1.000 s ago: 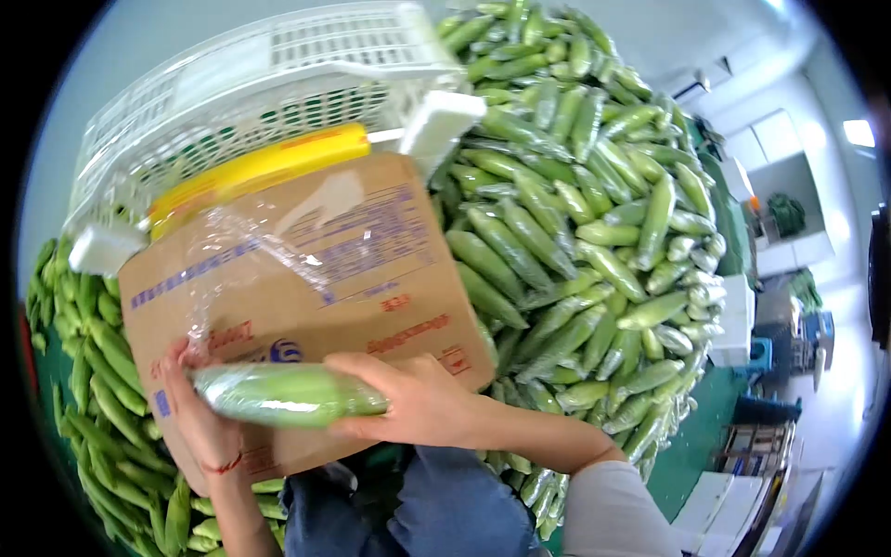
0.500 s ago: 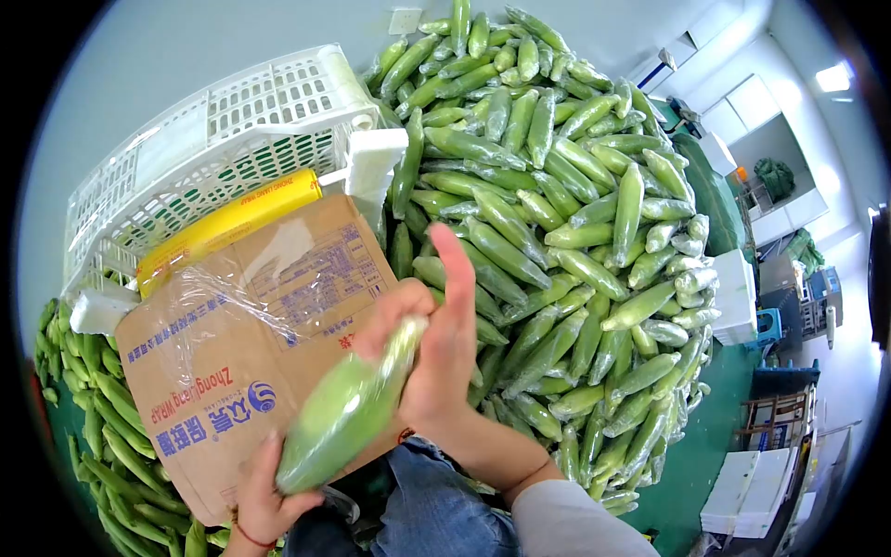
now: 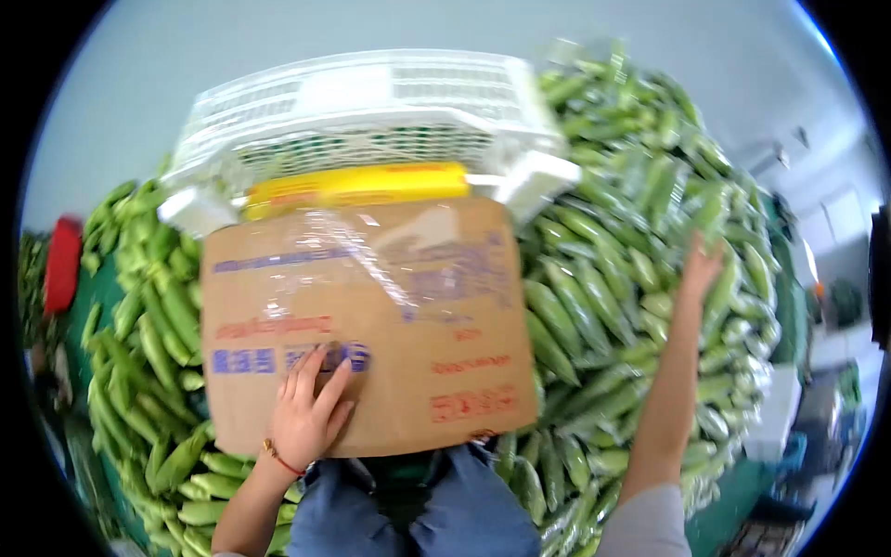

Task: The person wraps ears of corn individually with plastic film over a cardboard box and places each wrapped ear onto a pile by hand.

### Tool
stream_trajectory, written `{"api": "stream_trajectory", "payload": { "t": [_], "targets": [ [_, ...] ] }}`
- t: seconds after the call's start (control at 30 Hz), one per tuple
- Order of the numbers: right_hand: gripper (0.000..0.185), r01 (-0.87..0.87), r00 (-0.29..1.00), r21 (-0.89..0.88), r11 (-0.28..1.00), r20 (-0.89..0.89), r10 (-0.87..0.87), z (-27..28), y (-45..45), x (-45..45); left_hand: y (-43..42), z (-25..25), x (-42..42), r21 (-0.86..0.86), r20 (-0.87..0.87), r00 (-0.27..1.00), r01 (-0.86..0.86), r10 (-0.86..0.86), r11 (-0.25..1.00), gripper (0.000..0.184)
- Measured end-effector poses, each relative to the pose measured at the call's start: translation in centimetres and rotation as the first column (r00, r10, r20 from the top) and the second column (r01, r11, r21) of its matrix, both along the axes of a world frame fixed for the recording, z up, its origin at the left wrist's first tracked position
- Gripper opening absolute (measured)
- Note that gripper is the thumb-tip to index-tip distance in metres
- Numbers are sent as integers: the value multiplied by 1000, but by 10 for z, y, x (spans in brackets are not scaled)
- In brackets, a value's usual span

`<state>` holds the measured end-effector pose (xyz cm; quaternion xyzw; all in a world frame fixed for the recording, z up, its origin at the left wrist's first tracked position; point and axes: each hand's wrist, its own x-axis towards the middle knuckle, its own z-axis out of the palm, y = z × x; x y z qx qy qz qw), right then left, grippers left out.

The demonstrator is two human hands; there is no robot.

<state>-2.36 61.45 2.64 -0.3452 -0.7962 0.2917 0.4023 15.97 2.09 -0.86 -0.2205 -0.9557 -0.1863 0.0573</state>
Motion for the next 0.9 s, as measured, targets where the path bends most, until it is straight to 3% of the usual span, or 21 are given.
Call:
{"api": "stream_trajectory", "payload": {
  "t": [0.03, 0.1, 0.17, 0.2, 0.27, 0.33, 0.37, 0.4, 0.43, 0.47, 0.5, 0.53, 0.57, 0.6, 0.63, 0.67, 0.7, 0.8, 0.83, 0.87, 0.9],
  "targets": [
    [57, -232, 972, -32, 972, 21, 233, 6, -54, 3, -16, -10, 4, 66, 63, 989, -135, 131, 989, 60],
    [52, -624, 776, -89, 776, 46, 629, 4, -154, 36, -36, -14, -15, 89, -37, 947, -315, 319, 945, 55],
    [51, -912, 310, -110, 394, 444, 841, 3, -271, 73, -52, -13, -44, 122, -69, 921, -375, 385, 919, 54],
    [49, -983, 185, 114, 146, 573, 798, -31, -286, 77, -59, -12, -64, 152, -79, 926, -355, 369, 923, 53],
    [32, -980, 189, 141, 139, 457, 869, -59, -314, 66, -74, -17, -103, 36, -288, 930, -227, 228, 973, 36],
    [23, -978, 198, 122, 167, 320, 926, -71, -324, 42, -92, -31, -141, 35, -286, 957, -35, 43, 999, 23],
    [15, -953, 303, 76, 293, 237, 923, -63, -332, 47, -99, -33, -146, 33, -281, 959, 52, -41, 998, 17],
    [14, -929, 315, -84, 360, 329, 890, -54, -327, 54, -102, -28, -142, 78, -231, 972, -31, 49, 996, 14],
    [11, -926, 311, -116, 360, 305, 900, -64, -313, 59, -104, -20, -132, 113, -174, 974, -128, 146, 985, 11],
    [10, -865, 349, -323, 384, 162, 923, -72, -298, 72, -109, -13, -114, 140, -102, 964, -232, 247, 962, 8],
    [8, -850, 375, -321, 419, 192, 907, -60, -291, 88, -119, -8, -90, 167, -103, 974, -183, 201, 969, 8],
    [7, -862, 333, -362, 353, 120, 935, -43, -291, 107, -127, -2, -64, 192, -113, 982, -128, 152, 973, 8],
    [6, -858, 314, -351, 374, 216, 924, -49, -277, 126, -130, 3, -32, 153, -122, 985, -100, 119, 983, 8],
    [5, -903, 248, -301, 305, 213, 945, -51, -275, 145, -130, 5, 0, 117, -132, 988, -61, 77, 991, 8],
    [5, -939, 186, -246, 239, 218, 958, -52, -273, 162, -129, 1, 28, 180, -152, 987, -31, 59, 983, 10],
    [6, -912, 134, -346, 221, 259, 957, -53, -266, 179, -125, -6, 55, 250, -176, 984, 3, 42, 968, 12],
    [9, -875, 81, -435, 212, 301, 950, -55, -260, 193, -119, -17, 82, 285, -174, 981, -34, 87, 958, 15],
    [10, -853, 123, -457, 252, 294, 948, -62, -259, 221, -95, -48, 145, 274, -161, 948, -224, 274, 935, 24],
    [11, -863, 156, -420, 281, 307, 939, -59, -265, 221, -101, -82, 182, 225, 30, 938, -342, 344, 912, 32],
    [11, -858, 155, -433, 275, 293, 943, -59, -265, 220, -101, -104, 197, 200, 165, 772, -635, 614, 746, 40],
    [11, -854, 157, -444, 271, 277, 948, -62, -264, 219, -110, -132, 202, 166, 147, 554, -831, 820, 531, 53]
  ]
}}
